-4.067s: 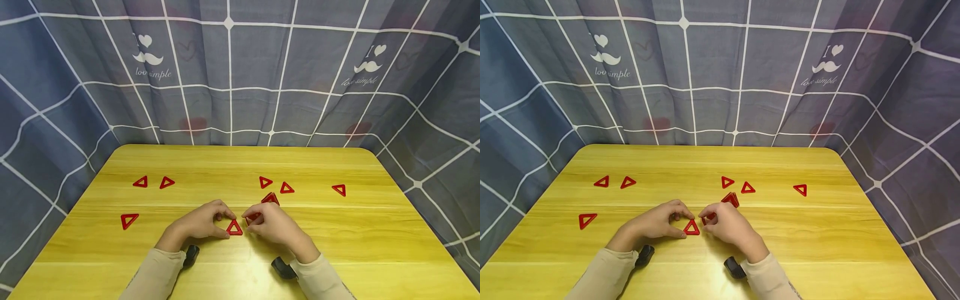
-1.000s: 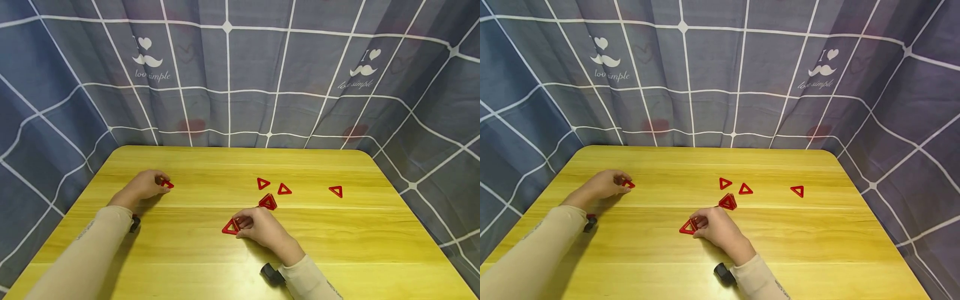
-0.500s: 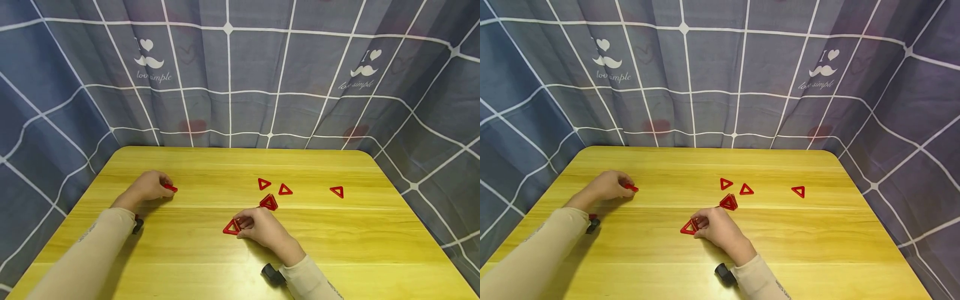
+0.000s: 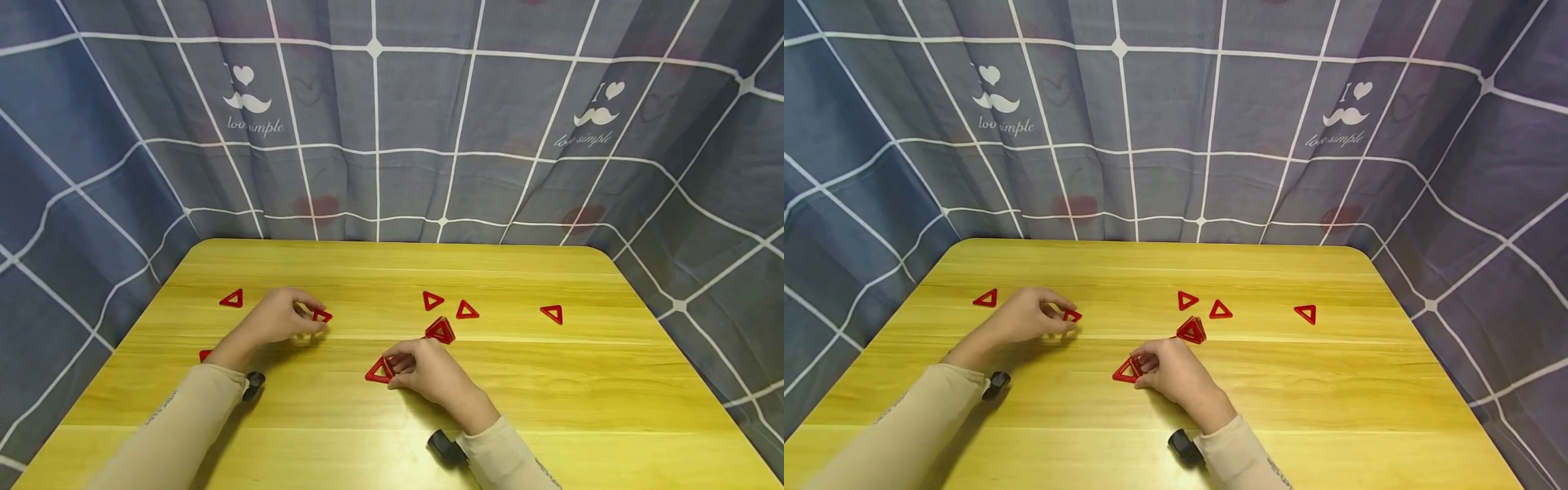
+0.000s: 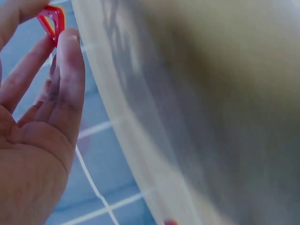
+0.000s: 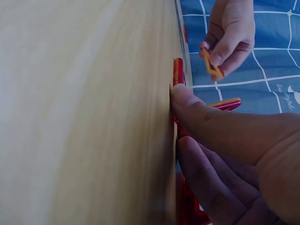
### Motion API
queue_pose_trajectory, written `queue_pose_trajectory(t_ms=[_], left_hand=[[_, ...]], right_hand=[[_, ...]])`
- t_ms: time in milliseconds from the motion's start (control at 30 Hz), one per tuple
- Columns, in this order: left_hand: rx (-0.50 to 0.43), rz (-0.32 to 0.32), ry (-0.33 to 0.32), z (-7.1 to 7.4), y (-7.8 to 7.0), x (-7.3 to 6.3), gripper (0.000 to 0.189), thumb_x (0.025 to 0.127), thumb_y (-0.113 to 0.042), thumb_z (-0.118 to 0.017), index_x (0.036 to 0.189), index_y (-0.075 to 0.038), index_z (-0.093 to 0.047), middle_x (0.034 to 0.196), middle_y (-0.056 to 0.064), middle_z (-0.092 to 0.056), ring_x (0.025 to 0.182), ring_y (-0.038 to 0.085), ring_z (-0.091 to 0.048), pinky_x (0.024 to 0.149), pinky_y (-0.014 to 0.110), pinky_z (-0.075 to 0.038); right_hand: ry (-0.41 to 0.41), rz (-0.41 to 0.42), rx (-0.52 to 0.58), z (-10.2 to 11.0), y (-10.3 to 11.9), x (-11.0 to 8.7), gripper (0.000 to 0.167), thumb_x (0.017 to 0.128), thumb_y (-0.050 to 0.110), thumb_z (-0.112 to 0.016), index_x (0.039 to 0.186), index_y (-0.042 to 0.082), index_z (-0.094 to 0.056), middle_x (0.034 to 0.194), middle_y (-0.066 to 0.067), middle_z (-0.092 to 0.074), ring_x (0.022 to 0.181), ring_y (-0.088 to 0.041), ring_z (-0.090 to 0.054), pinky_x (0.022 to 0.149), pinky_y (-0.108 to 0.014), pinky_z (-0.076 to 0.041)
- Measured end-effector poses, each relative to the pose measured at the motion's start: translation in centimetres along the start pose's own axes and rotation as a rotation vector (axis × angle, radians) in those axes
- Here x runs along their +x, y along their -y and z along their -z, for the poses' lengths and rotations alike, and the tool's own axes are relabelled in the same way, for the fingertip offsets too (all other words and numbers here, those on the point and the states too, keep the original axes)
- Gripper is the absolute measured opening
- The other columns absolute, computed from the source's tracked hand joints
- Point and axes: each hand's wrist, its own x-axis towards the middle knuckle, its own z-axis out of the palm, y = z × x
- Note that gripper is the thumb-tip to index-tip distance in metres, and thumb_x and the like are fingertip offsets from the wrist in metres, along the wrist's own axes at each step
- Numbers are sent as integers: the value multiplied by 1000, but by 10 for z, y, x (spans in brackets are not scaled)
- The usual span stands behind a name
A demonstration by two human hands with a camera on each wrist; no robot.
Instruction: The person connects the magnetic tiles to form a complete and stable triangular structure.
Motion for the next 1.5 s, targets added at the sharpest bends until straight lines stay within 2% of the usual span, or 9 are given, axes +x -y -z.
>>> queue_pose_trajectory(t_ms=[100, 333, 567, 867, 1067, 1333, 1500], left_hand=[[-50, -39, 22, -16, -8, -1, 30, 78, -17, -88, 104, -7, -78, 92, 3, -72, 71, 17, -64, 55, 32, -50], [-152, -125, 85, -48, -24, -4, 29, 78, -12, -85, 105, -6, -78, 99, 3, -72, 78, 15, -70, 64, 32, -55], [-153, -180, 184, -69, -38, -7, 27, 77, -9, -83, 103, -6, -78, 94, -1, -68, 75, 13, -67, 63, 29, -54], [-145, -196, 210, -78, -46, -14, 29, 78, -4, -80, 106, -1, -78, 93, 4, -70, 76, 12, -66, 66, 27, -55], [-147, -209, 208, -80, -48, -16, 23, 81, -3, -78, 104, -2, -78, 88, -1, -73, 75, 11, -67, 65, 26, -54], [-109, -227, 216, -79, -51, -18, 23, 81, -1, -76, 103, -5, -79, 86, -3, -71, 72, 11, -65, 62, 27, -54], [-98, -215, 230, -80, -51, -17, 21, 82, -4, -78, 103, -6, -78, 88, -2, -71, 74, 12, -65, 63, 28, -54]], right_hand=[[1, 1, 0, 0, 0, 0, 35, 77, 5, -88, 110, 2, -75, 89, -1, -72, 79, -10, -67, 73, -24, -55], [4, -14, 11, 0, 0, 1, 36, 77, 7, -88, 110, 2, -75, 88, 0, -72, 78, -7, -67, 73, -24, -54], [1, 0, 12, -1, -1, 1, 34, 77, 5, -88, 108, 1, -74, 89, -2, -72, 78, -10, -68, 71, -24, -55], [-6, -15, 11, -2, -1, 1, 35, 76, 6, -88, 108, -1, -75, 90, -3, -73, 78, -10, -69, 70, -22, -55], [-19, 6, -1, -4, 1, 1, 33, 76, 5, -88, 106, -1, -76, 85, -1, -73, 74, -7, -67, 68, -22, -54], [-30, -22, -6, -2, 3, 1, 23, 76, 6, -88, 96, 2, -78, 78, 4, -72, 68, -1, -64, 62, -22, -53], [-23, -10, -2, -1, 2, 0, 20, 77, 4, -88, 94, 2, -78, 77, 4, -72, 68, -2, -64, 63, -22, -53]])
